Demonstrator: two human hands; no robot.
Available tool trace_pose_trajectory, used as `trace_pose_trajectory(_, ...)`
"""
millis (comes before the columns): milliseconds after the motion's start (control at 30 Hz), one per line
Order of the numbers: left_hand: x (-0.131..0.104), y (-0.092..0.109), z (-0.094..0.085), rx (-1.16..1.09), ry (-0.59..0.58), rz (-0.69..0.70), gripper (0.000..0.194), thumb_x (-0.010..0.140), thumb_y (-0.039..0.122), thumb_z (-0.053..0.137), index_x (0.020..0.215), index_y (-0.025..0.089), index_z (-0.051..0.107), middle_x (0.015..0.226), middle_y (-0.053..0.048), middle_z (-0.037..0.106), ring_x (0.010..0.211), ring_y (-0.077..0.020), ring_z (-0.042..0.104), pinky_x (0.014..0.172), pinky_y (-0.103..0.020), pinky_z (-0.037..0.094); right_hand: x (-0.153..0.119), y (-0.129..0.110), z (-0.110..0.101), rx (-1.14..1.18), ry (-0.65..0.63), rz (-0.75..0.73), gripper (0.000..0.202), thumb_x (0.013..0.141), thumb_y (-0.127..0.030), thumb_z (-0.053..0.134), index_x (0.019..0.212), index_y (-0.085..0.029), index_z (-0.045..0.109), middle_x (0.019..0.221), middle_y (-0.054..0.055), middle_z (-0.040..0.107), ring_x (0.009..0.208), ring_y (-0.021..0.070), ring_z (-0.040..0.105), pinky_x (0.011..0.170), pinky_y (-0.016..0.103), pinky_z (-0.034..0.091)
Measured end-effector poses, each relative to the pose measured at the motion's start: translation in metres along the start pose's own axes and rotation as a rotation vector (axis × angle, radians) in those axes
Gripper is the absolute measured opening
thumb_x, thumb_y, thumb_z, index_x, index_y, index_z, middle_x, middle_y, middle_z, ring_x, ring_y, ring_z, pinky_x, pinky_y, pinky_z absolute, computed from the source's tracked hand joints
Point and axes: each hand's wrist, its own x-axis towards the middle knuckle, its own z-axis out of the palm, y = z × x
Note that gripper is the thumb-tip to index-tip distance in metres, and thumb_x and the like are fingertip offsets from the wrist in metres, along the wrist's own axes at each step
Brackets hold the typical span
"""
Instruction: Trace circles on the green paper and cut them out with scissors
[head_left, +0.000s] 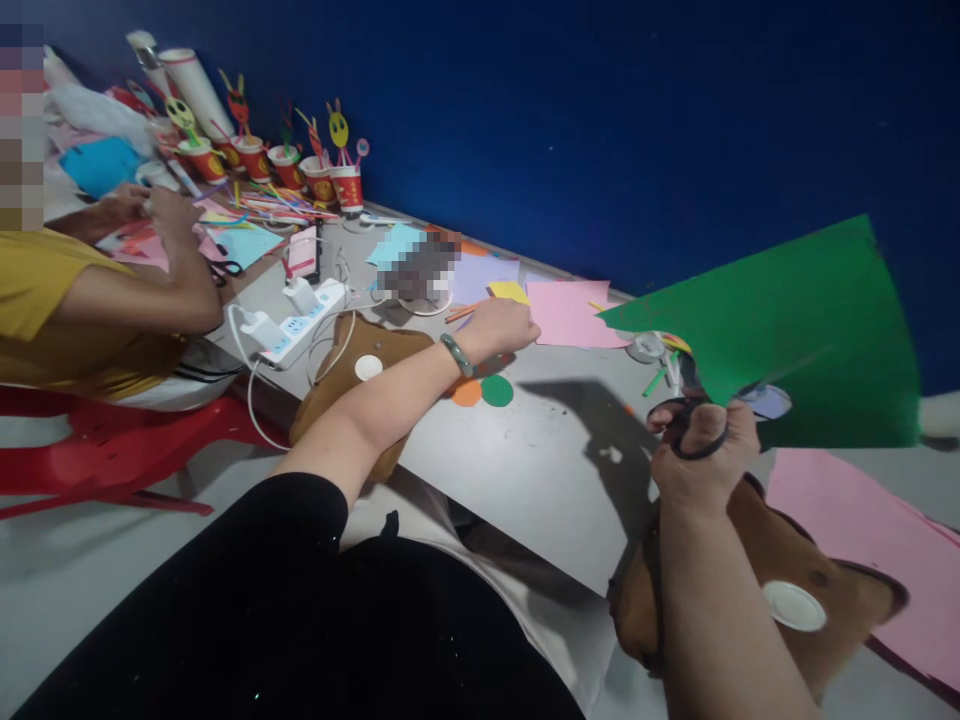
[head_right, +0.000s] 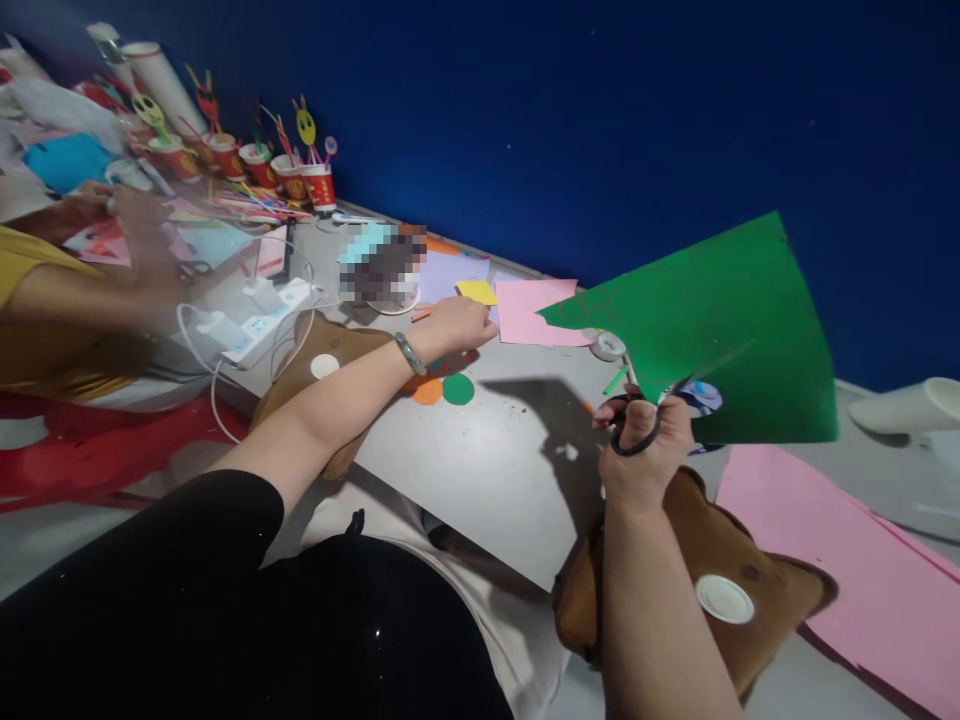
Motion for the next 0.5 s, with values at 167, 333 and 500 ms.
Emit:
trace_pose_trajectory(167, -0.001, 0.002, 0.008, -0.008, 0.01, 0.068, 0.043, 0.113, 0.039, 0.049, 0.125, 0.009, 0.077, 0.126, -0.022, 0.08, 0.123, -0.0353, 0.076, 0.093, -0.038, 0.054, 0.003, 0.002, 0.002, 0.015, 0.025, 0.014, 0.094, 0.041, -0.102, 0.083, 0.077, -0.024, 0.046, 0.075, -0.005, 0.06, 0.042, 0.0084, 0.051, 0.042, 0.027, 0.038)
trace_pose_trajectory(333, -0.008, 0.006, 0.002, -0.06, -0.018, 0.05, 0.042, 0.109, 0.018, 0.047, 0.148, 0.007, 0.057, 0.129, -0.02, 0.078, 0.119, -0.0307, 0.075, 0.084, -0.036, 0.05, 0.003, 0.005, -0.001, -0.025, 0.013, -0.002, 0.091, 0.047, -0.103, 0.079, 0.076, -0.025, 0.041, 0.067, -0.008, 0.054, 0.042, 0.01, 0.05, 0.043, 0.028, 0.041)
trace_pose_trajectory(500, -0.012, 0.005, 0.0, -0.171, 0.036, 0.013, 0.056, 0.104, 0.006, 0.042, 0.159, 0.016, 0.048, 0.12, -0.015, 0.081, 0.107, -0.0267, 0.076, 0.079, -0.037, 0.049, 0.004, 0.007, -0.002, -0.053, 0.013, 0.01, 0.095, 0.043, -0.105, 0.078, 0.075, -0.025, 0.038, 0.066, -0.007, 0.055, 0.042, 0.0107, 0.05, 0.043, 0.029, 0.041)
